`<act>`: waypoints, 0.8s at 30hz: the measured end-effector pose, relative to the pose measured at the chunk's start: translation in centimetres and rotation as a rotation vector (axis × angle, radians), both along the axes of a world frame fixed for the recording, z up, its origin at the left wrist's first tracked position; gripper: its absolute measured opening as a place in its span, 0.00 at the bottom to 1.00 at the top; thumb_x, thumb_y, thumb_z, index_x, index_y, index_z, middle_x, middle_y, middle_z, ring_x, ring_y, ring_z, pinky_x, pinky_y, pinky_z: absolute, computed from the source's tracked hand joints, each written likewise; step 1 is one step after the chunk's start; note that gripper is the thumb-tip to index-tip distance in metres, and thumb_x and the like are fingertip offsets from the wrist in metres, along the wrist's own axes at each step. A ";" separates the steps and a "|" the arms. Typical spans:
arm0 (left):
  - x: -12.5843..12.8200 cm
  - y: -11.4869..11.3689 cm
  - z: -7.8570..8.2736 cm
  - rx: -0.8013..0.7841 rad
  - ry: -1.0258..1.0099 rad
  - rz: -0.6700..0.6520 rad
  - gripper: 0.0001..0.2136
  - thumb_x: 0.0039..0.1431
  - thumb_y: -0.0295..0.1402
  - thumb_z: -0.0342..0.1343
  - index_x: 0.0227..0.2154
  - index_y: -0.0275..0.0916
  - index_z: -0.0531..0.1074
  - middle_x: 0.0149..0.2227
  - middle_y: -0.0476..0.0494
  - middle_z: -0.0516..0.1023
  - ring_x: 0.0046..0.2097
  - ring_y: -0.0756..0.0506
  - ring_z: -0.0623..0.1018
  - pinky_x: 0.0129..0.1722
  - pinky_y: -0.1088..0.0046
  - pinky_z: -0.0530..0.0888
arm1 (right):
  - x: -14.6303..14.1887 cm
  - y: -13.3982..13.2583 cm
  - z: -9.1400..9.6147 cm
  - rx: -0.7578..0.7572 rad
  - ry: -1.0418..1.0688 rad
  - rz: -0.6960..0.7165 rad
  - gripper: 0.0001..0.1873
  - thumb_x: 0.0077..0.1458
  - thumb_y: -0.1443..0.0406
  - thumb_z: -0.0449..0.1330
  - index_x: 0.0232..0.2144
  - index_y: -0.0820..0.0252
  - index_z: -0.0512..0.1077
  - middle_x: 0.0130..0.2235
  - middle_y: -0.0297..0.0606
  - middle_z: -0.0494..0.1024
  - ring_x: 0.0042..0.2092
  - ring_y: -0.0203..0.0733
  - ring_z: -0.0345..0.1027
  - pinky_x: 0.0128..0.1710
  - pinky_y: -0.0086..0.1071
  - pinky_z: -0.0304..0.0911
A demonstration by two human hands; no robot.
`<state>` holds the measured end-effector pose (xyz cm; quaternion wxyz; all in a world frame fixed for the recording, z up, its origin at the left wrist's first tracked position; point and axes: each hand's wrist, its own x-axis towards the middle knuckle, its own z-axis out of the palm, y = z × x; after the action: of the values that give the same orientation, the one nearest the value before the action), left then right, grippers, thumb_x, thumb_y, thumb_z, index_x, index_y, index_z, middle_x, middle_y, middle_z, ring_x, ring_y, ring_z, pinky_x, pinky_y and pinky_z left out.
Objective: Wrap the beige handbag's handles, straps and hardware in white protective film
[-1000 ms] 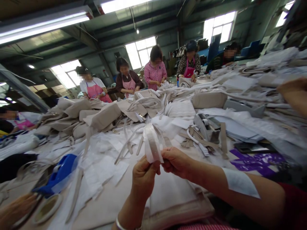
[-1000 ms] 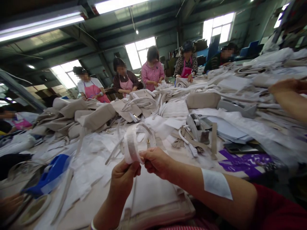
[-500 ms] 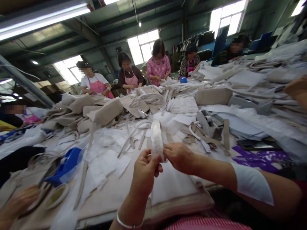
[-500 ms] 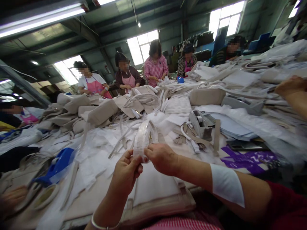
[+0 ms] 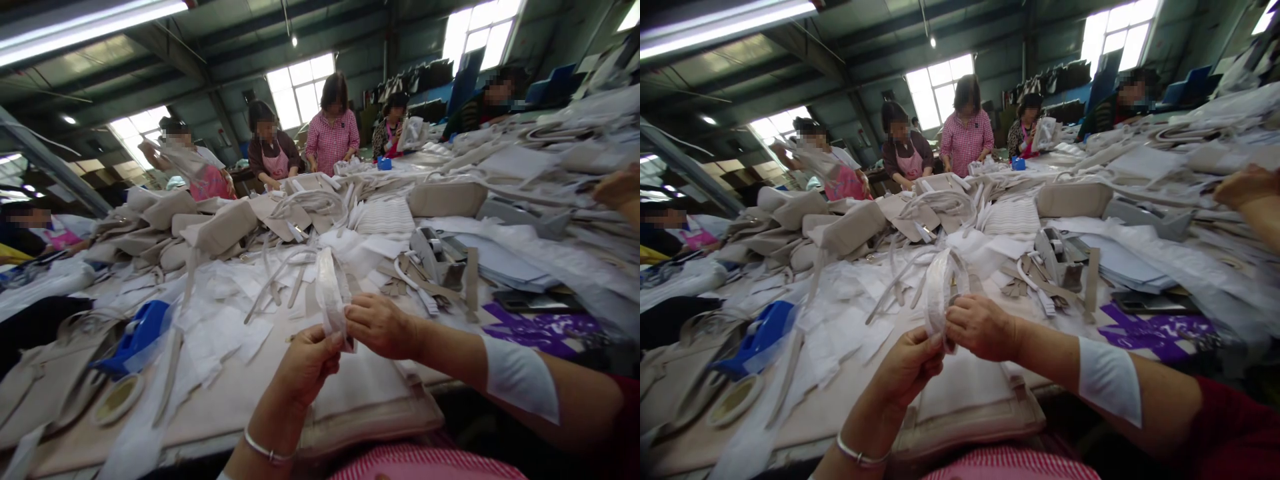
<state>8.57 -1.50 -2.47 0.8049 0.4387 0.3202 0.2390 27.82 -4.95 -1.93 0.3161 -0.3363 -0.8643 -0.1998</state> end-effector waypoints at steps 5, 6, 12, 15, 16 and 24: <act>0.2 -0.3 -0.4 0.282 0.037 0.097 0.11 0.53 0.37 0.64 0.24 0.33 0.76 0.18 0.53 0.63 0.22 0.56 0.58 0.23 0.78 0.54 | 0.4 -0.1 -0.4 -0.146 0.145 0.097 0.14 0.64 0.73 0.46 0.35 0.63 0.72 0.33 0.43 0.73 0.36 0.42 0.62 0.37 0.36 0.60; 0.1 -0.2 -0.3 0.377 0.070 0.132 0.10 0.55 0.36 0.63 0.24 0.34 0.76 0.19 0.53 0.63 0.23 0.55 0.59 0.24 0.78 0.57 | 0.5 -0.3 -0.4 -0.197 0.222 0.106 0.13 0.63 0.73 0.47 0.41 0.64 0.72 0.37 0.45 0.74 0.39 0.43 0.64 0.40 0.37 0.61; -0.3 -0.1 0.3 1.110 0.209 0.272 0.06 0.61 0.27 0.55 0.30 0.38 0.77 0.32 0.45 0.75 0.35 0.48 0.73 0.36 0.73 0.69 | 0.8 -1.5 0.7 -1.015 0.870 0.103 0.17 0.59 0.54 0.59 0.38 0.64 0.76 0.30 0.37 0.71 0.31 0.36 0.61 0.30 0.30 0.57; -0.3 -0.3 0.0 1.441 0.197 0.209 0.08 0.61 0.23 0.54 0.34 0.39 0.77 0.32 0.44 0.76 0.35 0.48 0.73 0.36 0.73 0.69 | 0.1 -1.5 0.5 -1.422 1.238 0.229 0.23 0.51 0.49 0.65 0.27 0.65 0.73 0.21 0.28 0.60 0.23 0.28 0.46 0.22 0.27 0.42; -0.2 -0.3 -0.1 1.536 0.213 0.206 0.09 0.60 0.22 0.54 0.34 0.39 0.77 0.31 0.44 0.75 0.33 0.48 0.72 0.34 0.73 0.68 | -0.2 -1.5 0.3 -1.471 1.345 0.245 0.22 0.48 0.50 0.68 0.26 0.66 0.72 0.20 0.26 0.58 0.22 0.27 0.42 0.21 0.27 0.38; -0.6 -0.7 0.3 1.153 0.204 0.083 0.06 0.60 0.29 0.57 0.38 0.40 0.78 0.37 0.42 0.74 0.36 0.48 0.70 0.34 0.72 0.68 | -1.8 -1.0 0.0 -1.434 1.518 0.059 0.20 0.43 0.55 0.71 0.21 0.62 0.67 0.17 0.25 0.59 0.20 0.27 0.42 0.20 0.28 0.36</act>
<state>7.94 -2.20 -2.15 0.3912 0.8137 0.2311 0.3626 26.01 -5.92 -1.89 0.5071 -0.4609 -0.3623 0.6318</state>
